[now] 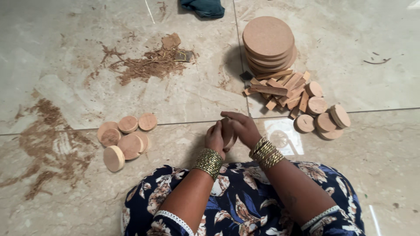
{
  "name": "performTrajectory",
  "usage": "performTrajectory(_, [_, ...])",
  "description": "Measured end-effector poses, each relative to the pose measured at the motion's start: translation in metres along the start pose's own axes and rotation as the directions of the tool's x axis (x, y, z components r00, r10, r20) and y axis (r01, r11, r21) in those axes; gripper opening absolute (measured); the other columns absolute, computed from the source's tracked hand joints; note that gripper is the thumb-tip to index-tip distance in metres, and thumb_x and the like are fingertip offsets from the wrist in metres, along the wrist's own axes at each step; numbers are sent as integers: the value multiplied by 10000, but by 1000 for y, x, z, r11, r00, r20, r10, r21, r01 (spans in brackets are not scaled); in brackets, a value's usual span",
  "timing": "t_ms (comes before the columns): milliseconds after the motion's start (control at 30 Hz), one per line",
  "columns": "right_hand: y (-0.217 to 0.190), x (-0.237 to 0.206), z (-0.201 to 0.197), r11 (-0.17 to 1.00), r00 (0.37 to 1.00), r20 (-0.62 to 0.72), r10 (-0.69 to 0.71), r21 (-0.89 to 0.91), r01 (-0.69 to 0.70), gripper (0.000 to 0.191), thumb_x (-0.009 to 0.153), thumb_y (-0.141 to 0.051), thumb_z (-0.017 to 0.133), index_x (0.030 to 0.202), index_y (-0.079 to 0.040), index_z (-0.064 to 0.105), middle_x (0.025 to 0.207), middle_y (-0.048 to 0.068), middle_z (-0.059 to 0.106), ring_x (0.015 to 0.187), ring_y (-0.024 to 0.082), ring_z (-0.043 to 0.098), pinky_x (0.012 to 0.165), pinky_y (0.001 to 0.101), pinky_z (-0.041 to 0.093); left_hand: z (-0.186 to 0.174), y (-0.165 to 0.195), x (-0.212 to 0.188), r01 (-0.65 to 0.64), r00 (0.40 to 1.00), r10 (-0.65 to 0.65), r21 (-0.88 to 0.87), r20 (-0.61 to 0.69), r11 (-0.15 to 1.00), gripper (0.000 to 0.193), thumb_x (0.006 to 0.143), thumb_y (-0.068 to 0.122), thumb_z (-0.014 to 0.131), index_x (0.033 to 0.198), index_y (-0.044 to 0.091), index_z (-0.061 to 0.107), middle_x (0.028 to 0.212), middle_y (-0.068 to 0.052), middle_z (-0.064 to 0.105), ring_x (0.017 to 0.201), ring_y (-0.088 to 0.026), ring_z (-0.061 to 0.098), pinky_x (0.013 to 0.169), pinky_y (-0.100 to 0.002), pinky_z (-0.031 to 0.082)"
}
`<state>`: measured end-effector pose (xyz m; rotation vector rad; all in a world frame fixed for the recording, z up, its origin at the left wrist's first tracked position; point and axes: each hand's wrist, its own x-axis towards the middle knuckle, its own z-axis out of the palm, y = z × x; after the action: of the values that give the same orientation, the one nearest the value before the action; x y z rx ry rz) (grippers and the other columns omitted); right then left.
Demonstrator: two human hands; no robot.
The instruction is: The person sits on the floor assembling small wooden toy pieces, fitting small wooden sticks into slots on round wooden discs by hand and setting completed discs aside. They pick pieces one at a time from piles of cut wood on the floor and press the parts together.
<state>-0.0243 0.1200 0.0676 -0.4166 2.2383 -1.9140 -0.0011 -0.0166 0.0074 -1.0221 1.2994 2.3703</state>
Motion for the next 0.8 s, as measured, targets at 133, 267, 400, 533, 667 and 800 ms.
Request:
performTrajectory(133, [5,3,-5,951,965,30,262,161,-263,446,946,-203,509,1313,-30,694,1178,161,748,1091,212,680,961,318,534,2,-4,-1,-85,990,102,174,-93,981,484,933,477,664,1212,81,671,1180,-92,702,1051,-226,662,807,-367,564])
performTrajectory(267, [-23,-12,20,823,965,-51,-259,-535,192,468,902,-224,587,1330,-48,660,1288,190,705,1174,320,673,1038,409,500,-9,0,16,-51,988,45,-41,-147,998,490,929,472,652,1234,94,591,1189,-121,673,1076,-267,681,876,-400,605])
performTrajectory(400, [-44,-22,41,550,849,153,-505,-701,454,535,846,-260,637,1335,-44,626,1342,214,644,1191,448,621,1031,479,472,-21,9,34,-216,967,203,-81,-152,973,527,945,448,642,1167,-29,626,1103,-195,723,986,-294,711,844,-428,610])
performTrajectory(533, [-26,-14,28,666,930,30,-366,-690,284,518,840,-267,657,1321,-76,642,1341,185,658,1207,369,635,1021,441,493,-17,7,33,-396,870,455,280,-191,875,498,949,441,649,1162,-10,661,1113,-154,741,984,-246,711,873,-367,585])
performTrajectory(667, [13,-1,8,924,983,-164,-80,-383,12,511,931,-294,654,1390,-71,627,1361,169,670,1221,267,670,1047,354,521,-11,-1,28,-537,758,646,476,-90,696,454,953,411,673,1123,-9,693,1096,-154,752,994,-244,717,890,-364,558])
performTrajectory(800, [31,0,14,931,970,-66,233,303,-203,510,1002,-293,580,1449,-49,601,1388,180,664,1254,233,605,1078,327,470,-7,-4,27,-438,846,507,327,-166,837,449,942,414,672,1128,6,701,1088,-132,757,990,-241,714,877,-360,562])
